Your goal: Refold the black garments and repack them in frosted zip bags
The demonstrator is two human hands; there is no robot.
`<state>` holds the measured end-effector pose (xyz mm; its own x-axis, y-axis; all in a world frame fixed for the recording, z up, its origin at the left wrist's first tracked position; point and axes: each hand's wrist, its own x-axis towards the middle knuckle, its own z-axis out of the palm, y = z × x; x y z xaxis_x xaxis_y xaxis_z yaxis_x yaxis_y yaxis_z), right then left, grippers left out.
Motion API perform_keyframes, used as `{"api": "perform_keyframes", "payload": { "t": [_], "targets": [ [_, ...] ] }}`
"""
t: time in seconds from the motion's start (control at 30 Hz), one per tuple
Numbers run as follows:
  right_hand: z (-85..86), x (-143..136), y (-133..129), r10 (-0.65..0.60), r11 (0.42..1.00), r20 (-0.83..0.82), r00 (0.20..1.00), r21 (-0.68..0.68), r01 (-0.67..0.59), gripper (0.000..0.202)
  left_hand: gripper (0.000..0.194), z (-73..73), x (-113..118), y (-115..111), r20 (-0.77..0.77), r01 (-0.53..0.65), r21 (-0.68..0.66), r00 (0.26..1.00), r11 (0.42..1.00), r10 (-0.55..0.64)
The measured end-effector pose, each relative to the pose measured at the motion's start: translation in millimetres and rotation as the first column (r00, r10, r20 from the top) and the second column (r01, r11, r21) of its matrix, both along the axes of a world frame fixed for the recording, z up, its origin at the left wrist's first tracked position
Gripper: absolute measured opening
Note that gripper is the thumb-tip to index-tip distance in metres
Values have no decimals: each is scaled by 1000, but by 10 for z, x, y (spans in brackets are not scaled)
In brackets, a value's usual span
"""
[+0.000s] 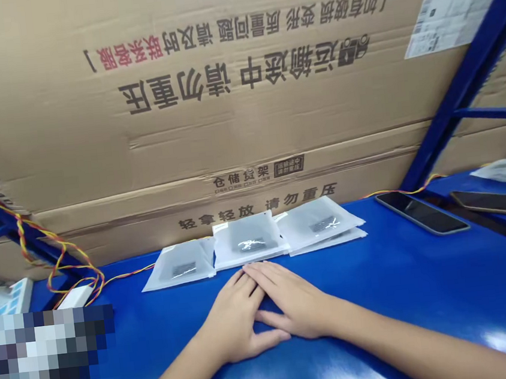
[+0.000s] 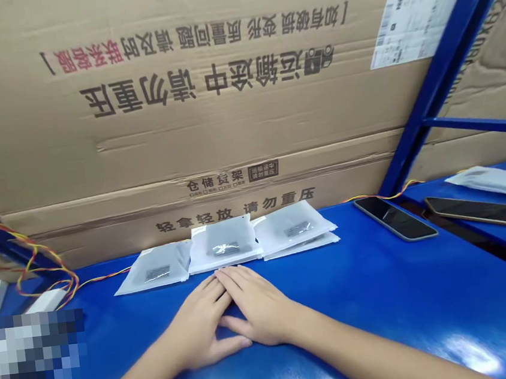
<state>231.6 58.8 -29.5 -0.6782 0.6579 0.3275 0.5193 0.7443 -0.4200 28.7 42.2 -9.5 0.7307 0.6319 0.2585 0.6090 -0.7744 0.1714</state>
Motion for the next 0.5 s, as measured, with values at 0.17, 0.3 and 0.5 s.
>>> {"api": "perform_keyframes", "payload": {
  "t": [0.17,0.3,0.5],
  "targets": [
    [-59,-32,-22,-63,995,41,997,83,60,75,97,-36,-14,7,-105,-48,117,993,992,61],
    [12,-4,-24,-40,996,79,996,81,34,75,89,21,-29,32,-79,-8,44,997,999,11],
    [138,65,12,120,993,-1,993,17,-120,96,92,57,-44,57,45,25,-97,999,995,-21]
  ]
}}
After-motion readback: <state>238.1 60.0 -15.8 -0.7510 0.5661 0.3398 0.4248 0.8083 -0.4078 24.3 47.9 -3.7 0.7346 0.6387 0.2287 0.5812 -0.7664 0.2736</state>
